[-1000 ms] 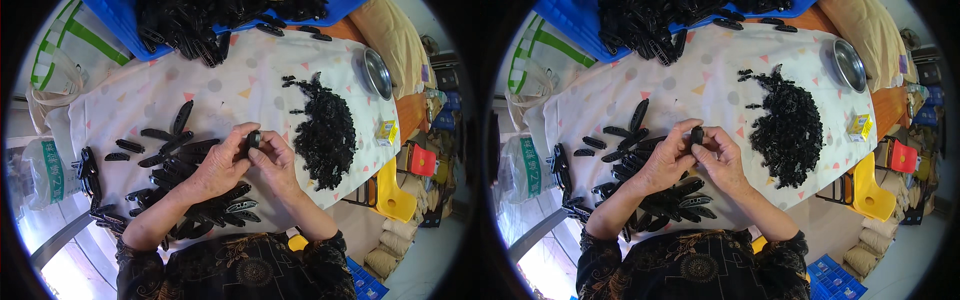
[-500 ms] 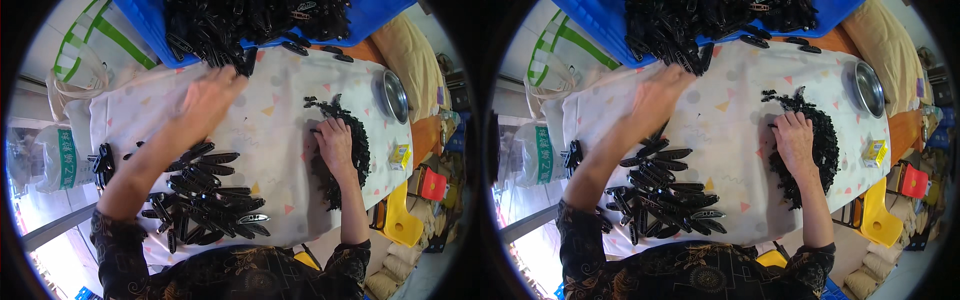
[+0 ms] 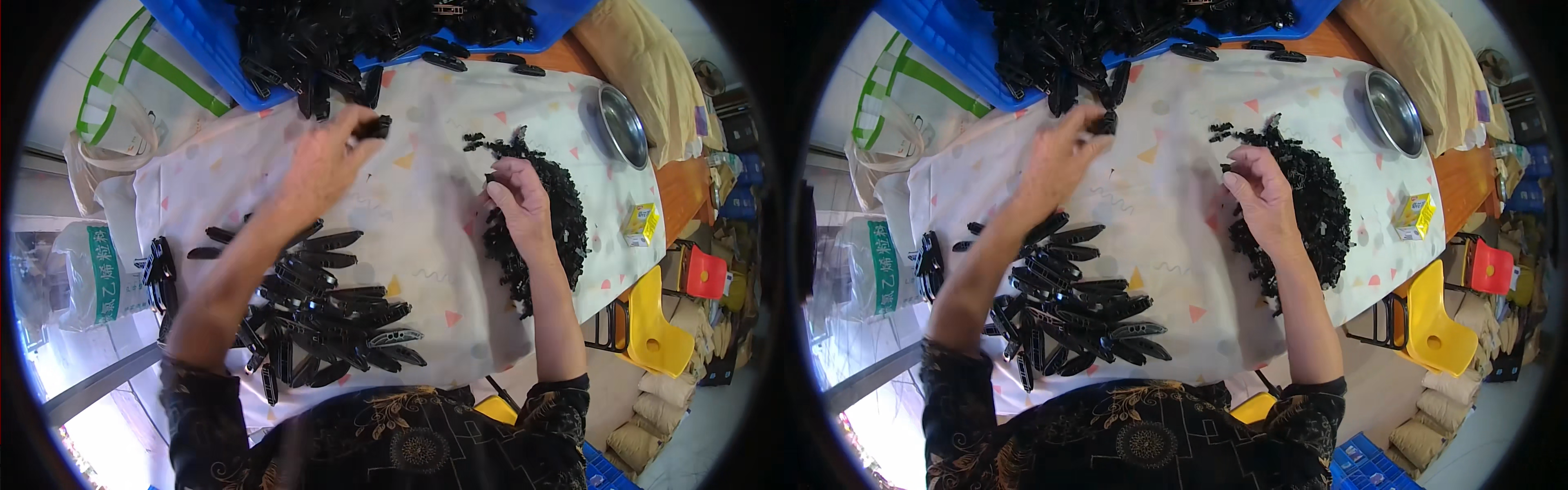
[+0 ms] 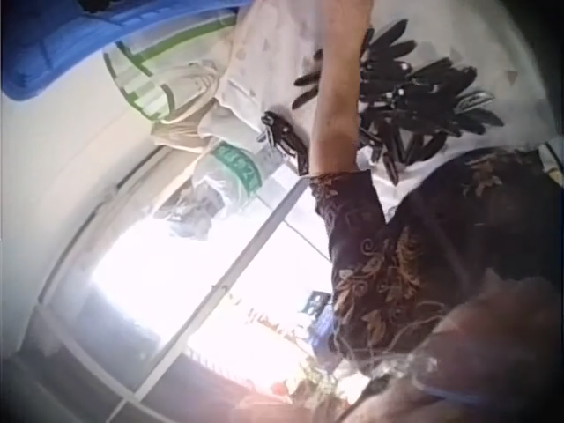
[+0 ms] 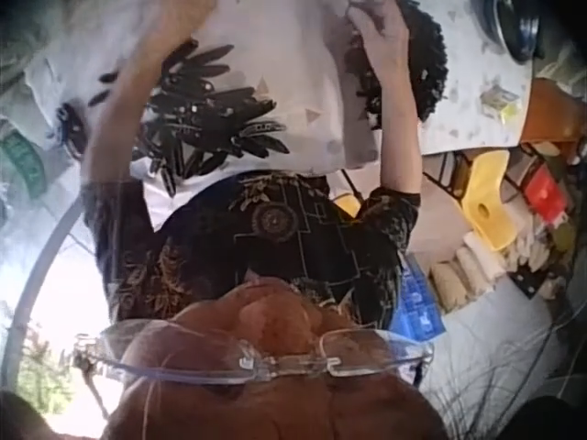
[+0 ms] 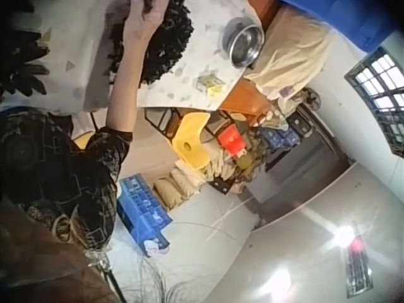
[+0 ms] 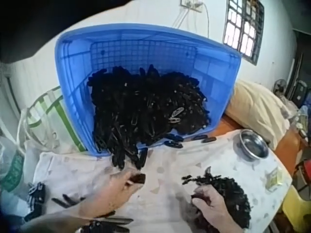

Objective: Manually assembling small black plastic components and sorting them into containers at a workstation.

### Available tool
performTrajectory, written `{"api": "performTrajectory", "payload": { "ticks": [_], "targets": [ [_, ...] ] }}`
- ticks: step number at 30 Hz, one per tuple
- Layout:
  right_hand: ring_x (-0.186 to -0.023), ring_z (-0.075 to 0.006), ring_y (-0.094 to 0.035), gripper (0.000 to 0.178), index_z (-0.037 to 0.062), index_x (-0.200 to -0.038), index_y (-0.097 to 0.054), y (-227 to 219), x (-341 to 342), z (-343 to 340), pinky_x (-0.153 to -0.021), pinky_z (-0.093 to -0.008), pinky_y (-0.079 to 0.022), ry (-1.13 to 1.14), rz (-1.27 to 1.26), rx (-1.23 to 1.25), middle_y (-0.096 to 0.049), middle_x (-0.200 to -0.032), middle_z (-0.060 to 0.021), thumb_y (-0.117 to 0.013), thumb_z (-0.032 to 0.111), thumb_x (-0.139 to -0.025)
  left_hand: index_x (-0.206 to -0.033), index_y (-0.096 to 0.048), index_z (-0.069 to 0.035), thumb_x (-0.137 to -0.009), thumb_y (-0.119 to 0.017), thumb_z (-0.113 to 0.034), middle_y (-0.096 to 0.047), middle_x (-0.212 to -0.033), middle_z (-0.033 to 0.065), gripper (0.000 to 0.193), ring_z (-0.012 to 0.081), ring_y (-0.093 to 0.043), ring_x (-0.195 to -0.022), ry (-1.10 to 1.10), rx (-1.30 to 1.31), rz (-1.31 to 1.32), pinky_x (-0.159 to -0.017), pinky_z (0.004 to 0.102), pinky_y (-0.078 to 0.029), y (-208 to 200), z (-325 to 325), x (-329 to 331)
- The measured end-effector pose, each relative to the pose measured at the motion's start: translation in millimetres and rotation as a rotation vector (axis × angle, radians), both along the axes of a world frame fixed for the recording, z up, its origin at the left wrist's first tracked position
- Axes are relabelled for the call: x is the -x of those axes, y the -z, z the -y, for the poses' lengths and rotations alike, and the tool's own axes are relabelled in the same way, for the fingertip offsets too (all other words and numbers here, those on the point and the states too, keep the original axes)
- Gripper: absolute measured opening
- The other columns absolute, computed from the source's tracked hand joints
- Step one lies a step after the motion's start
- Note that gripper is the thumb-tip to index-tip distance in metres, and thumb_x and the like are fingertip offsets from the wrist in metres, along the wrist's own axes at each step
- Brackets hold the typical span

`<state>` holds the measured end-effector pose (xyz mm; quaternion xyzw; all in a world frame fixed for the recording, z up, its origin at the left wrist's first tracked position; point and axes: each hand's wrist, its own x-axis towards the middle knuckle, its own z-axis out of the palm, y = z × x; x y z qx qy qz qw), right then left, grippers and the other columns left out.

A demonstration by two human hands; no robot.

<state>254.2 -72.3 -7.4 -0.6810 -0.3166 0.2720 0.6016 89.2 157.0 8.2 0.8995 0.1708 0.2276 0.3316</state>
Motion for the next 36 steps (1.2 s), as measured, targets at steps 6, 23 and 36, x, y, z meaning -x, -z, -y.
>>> {"api": "performTrajectory", "payload": {
  "ticks": [6, 23, 36],
  "targets": [
    [-0.077, -0.0146, -0.062, 0.015, 0.0097, -0.105, -0.054, -9.3, 53.4, 14.9, -0.065, -0.0237, -0.053, -0.137, -0.826, -0.310, -0.061, -0.093, -0.0098, -0.060, 0.010, -0.091, -0.114, -0.054, -0.004, -0.093, -0.057, -0.017, -0.063, -0.101, 0.0028, 0.025, 0.0096, -0.060, -0.089, 0.175, 1.208, 0.076, -0.074, 0.0246, -0.050, -10.3, 87.4, 35.1],
    [-0.079, -0.0144, -0.061, 0.012, 0.0047, -0.093, -0.060, -41.2, 97.4, 43.6, -0.069, -0.0240, -0.046, -0.045, -0.498, -0.239, -0.065, -0.092, -0.0071, -0.067, 0.011, -0.086, -0.120, -0.053, -0.006, -0.094, -0.057, -0.023, -0.062, -0.101, 0.0005, 0.032, 0.0082, -0.059, -0.086, 0.210, 1.430, 0.121, -0.071, 0.0231, -0.050, -20.7, 128.6, 52.5],
    [-0.075, -0.0210, -0.055, 0.016, 0.0014, -0.084, -0.062, -71.2, 84.5, 41.5, -0.065, -0.0289, -0.047, -0.464, 0.701, 0.060, -0.053, -0.086, -0.0063, -0.070, -0.006, -0.072, -0.121, -0.057, -0.003, -0.096, -0.052, -0.018, -0.057, -0.083, -0.0028, 0.030, 0.0031, -0.050, -0.069, 0.276, 1.105, -0.170, -0.056, 0.0192, -0.045, -18.2, 122.5, 56.0]
  ]
}}
